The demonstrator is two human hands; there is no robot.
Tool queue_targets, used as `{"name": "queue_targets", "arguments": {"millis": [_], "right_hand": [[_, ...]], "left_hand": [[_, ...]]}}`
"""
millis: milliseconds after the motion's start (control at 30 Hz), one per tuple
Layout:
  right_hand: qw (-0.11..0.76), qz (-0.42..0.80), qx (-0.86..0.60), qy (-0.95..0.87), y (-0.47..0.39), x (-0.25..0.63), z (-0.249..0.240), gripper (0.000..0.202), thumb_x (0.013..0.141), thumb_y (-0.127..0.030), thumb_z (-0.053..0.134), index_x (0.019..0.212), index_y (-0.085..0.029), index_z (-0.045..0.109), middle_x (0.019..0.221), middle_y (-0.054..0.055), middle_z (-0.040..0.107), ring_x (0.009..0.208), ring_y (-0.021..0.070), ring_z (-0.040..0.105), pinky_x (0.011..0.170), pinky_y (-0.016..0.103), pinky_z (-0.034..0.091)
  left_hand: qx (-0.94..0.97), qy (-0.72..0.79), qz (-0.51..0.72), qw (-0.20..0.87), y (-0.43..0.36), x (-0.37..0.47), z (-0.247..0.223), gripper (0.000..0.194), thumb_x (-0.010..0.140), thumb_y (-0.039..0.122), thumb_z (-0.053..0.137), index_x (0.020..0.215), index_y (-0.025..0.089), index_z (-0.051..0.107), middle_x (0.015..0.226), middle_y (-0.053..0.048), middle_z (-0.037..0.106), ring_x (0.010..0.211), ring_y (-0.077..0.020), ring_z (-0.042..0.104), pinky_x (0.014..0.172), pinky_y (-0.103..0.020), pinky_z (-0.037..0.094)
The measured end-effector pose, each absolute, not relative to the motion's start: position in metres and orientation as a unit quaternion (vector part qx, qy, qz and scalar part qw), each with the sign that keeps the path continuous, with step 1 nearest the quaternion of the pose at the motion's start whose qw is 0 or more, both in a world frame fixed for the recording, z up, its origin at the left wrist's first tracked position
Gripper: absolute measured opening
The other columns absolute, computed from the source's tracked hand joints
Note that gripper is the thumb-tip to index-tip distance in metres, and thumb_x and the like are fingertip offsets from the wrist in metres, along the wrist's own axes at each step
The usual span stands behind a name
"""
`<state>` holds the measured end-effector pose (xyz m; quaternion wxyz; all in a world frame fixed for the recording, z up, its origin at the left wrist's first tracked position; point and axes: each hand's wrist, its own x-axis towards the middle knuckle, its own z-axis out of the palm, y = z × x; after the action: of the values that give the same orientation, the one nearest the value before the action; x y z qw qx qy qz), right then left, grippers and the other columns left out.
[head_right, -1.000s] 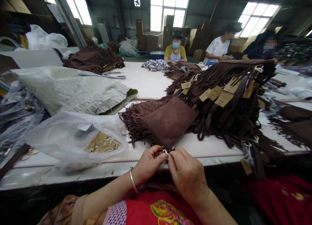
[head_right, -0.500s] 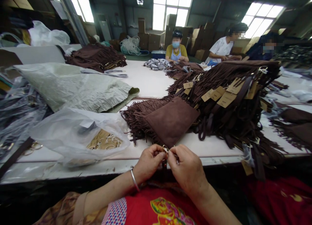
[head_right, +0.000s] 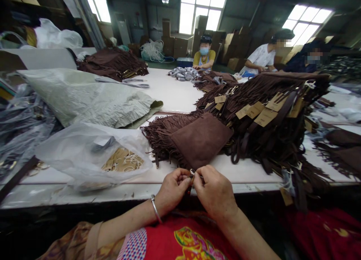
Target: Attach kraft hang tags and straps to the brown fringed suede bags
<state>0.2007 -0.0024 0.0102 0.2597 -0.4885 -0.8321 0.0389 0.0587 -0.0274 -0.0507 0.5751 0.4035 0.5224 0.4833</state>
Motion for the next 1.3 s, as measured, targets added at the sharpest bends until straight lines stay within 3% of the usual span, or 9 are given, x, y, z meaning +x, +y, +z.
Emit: {"name": "queue_targets", "arguments": {"millis": [233,633,833,1033,1300], "right_hand": [[0.226,-0.083,-0.458,-0.856,-0.009,0.199,0.012,0.023,0.094,-0.021,0.048,0.071,-0.022,0.052,0.067,0.000,0.052,0.065,0.0168,0.054,0.062,0.032,0.031],[0.163,-0.144,-0.430,-0.876,-0.015,0.196,0.011,0.024,0.094,-0.020,0.049,0.071,-0.024,0.049,0.068,0.000,0.049,0.063,0.0182,0.048,0.060,0.035,0.025],[0.198,-0.141,-0.433,-0.868,-0.011,0.196,0.004,0.025,0.096,-0.021,0.048,0.071,-0.023,0.050,0.066,0.000,0.048,0.063,0.0178,0.048,0.061,0.034,0.028],[0.259,-0.111,-0.423,-0.862,-0.008,0.201,-0.003,0.013,0.096,-0.018,0.051,0.085,-0.019,0.058,0.075,0.002,0.056,0.070,0.0173,0.055,0.064,0.032,0.034],[0.252,-0.081,-0.430,-0.863,-0.009,0.201,-0.003,0.013,0.097,-0.019,0.050,0.088,-0.019,0.061,0.076,0.003,0.059,0.072,0.0174,0.057,0.067,0.031,0.038]], "left_hand": [[0.390,0.529,0.484,0.577,-0.028,0.059,-0.051,0.017,0.080,0.020,0.059,0.095,0.012,0.062,0.074,-0.002,0.066,0.060,-0.0110,0.056,0.054,-0.021,0.043],[0.456,0.565,0.475,0.497,-0.034,0.059,-0.049,0.025,0.083,0.024,0.060,0.104,0.013,0.062,0.080,-0.005,0.069,0.068,-0.0140,0.062,0.061,-0.024,0.047],[0.475,0.570,0.470,0.478,-0.034,0.059,-0.050,0.038,0.082,0.023,0.059,0.118,0.012,0.054,0.080,-0.004,0.069,0.068,-0.0143,0.062,0.063,-0.025,0.047],[0.470,0.564,0.469,0.491,-0.033,0.060,-0.047,0.036,0.082,0.023,0.059,0.116,0.012,0.054,0.076,-0.002,0.066,0.065,-0.0130,0.060,0.062,-0.024,0.047],[0.470,0.529,0.488,0.511,-0.032,0.059,-0.046,0.038,0.083,0.026,0.059,0.118,0.012,0.054,0.074,0.000,0.063,0.062,-0.0116,0.057,0.058,-0.022,0.045]]}}
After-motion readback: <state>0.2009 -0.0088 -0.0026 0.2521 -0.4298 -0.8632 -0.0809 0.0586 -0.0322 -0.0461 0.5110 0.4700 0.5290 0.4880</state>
